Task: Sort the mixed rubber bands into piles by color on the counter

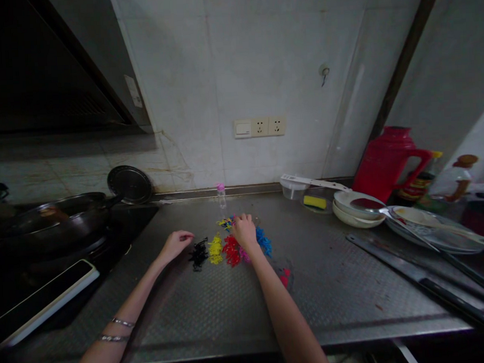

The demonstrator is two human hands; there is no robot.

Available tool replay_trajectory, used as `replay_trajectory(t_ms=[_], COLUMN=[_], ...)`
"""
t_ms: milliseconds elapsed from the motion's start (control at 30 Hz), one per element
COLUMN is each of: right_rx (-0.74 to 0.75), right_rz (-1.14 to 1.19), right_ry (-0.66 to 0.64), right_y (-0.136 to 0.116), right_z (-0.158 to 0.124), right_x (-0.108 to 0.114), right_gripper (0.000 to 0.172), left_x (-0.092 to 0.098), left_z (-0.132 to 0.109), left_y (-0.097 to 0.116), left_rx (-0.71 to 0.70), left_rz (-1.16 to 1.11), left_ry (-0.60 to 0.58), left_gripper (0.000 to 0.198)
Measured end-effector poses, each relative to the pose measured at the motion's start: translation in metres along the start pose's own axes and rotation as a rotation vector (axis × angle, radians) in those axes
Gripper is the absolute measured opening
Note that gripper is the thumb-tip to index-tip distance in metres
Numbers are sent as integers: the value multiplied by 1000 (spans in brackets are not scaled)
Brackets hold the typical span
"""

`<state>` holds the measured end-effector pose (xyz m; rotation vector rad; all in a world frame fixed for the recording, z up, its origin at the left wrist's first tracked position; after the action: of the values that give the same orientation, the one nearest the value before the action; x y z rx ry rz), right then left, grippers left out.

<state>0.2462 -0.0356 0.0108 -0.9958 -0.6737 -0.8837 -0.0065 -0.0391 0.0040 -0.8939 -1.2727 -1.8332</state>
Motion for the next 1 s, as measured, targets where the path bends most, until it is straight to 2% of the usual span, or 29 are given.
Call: replay_trajectory(t_ms=[200, 533, 767, 1000], right_rx=[-68, -130, 69, 82], right_rz=[32, -2, -148, -221], right_ry=[86, -116, -219, -279], right_y=[26, 41, 38, 33], right_z=[6, 24, 34, 39], right_x=[2, -2, 1, 3], right_gripper=[27, 30, 25, 29], left_x=[-5, -8, -6, -7], left_z=[-2, -3, -4, -6], left_y=[5, 5, 8, 9], left_rx=[-4, -33, -36, -39], left_rz=[-102, -134, -142, -125], left_ry=[-63, -94, -86, -100], left_gripper=[24, 26, 27, 28])
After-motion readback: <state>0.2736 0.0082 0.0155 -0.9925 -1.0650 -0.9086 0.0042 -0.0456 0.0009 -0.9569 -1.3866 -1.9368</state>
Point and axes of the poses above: each hand's wrist, its own z-axis towards the middle knuckle, its own x-axis out of the back of the hand, y = z × x, the point moved 2 cm from there along z, towards the middle knuckle, and after that the axes turned 13 degrees about z, right-handed, at the moved point
